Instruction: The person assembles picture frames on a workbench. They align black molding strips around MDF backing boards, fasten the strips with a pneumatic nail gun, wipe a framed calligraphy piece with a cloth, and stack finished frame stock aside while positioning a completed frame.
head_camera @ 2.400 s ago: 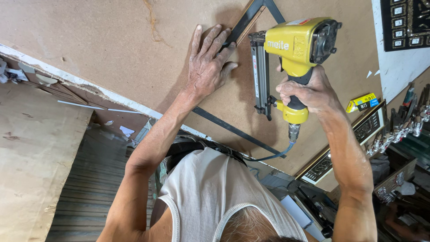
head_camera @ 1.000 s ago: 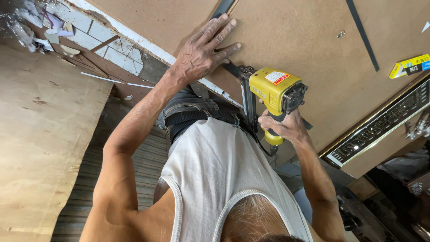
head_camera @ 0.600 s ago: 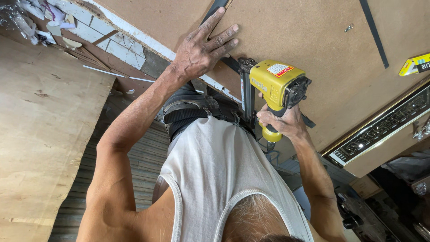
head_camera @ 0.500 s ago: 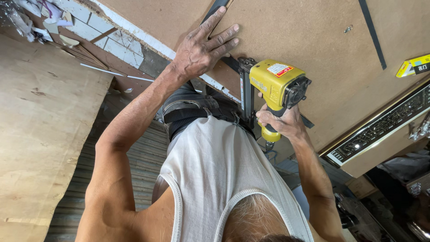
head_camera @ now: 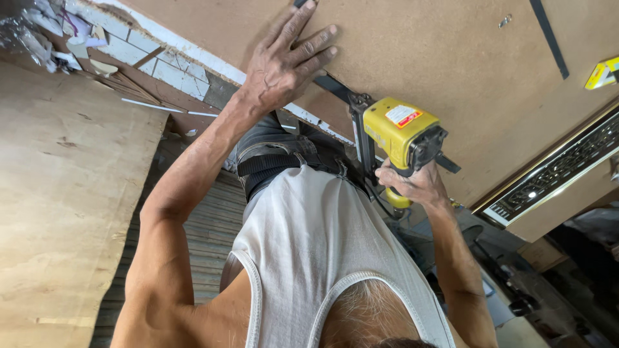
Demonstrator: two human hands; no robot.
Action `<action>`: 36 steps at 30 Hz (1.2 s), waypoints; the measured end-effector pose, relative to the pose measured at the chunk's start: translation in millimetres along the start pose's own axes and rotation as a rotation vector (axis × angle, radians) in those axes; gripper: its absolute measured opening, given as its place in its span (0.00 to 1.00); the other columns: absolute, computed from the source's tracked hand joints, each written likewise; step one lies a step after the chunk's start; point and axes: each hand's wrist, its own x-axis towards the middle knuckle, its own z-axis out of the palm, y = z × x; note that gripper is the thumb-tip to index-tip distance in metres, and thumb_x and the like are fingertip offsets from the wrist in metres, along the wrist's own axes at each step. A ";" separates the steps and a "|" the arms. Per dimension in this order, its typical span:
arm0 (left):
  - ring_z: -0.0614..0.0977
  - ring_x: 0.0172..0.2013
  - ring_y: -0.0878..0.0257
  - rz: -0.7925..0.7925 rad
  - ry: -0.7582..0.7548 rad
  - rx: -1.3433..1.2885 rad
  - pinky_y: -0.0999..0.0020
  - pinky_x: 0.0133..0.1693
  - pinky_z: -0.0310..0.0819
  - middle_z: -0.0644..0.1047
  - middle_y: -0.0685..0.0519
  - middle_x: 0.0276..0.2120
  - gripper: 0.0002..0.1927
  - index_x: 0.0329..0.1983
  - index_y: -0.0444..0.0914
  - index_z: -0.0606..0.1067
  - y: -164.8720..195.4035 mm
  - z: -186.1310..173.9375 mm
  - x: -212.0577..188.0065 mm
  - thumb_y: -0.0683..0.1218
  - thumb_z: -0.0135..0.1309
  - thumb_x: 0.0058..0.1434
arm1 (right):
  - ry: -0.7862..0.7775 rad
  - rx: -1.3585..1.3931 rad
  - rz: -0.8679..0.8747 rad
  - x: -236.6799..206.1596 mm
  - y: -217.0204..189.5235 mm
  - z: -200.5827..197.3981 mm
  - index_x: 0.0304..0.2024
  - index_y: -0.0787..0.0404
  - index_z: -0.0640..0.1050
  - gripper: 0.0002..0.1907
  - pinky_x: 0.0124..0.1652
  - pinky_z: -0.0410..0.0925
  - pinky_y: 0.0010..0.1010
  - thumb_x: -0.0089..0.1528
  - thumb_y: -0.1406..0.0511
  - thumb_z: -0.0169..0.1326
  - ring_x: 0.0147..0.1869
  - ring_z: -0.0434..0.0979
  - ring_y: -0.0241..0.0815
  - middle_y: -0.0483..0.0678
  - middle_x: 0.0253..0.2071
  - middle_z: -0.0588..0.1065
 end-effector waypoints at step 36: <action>0.46 0.77 0.53 0.563 -0.531 0.152 0.46 0.73 0.25 0.50 0.49 0.80 0.51 0.69 0.66 0.72 113.9 96.6 145.8 0.74 0.63 0.35 | 0.319 0.738 0.344 -98.4 81.8 -37.5 0.54 0.69 0.73 0.21 0.33 0.73 0.27 0.58 0.74 0.60 0.32 0.77 0.35 0.50 0.33 0.77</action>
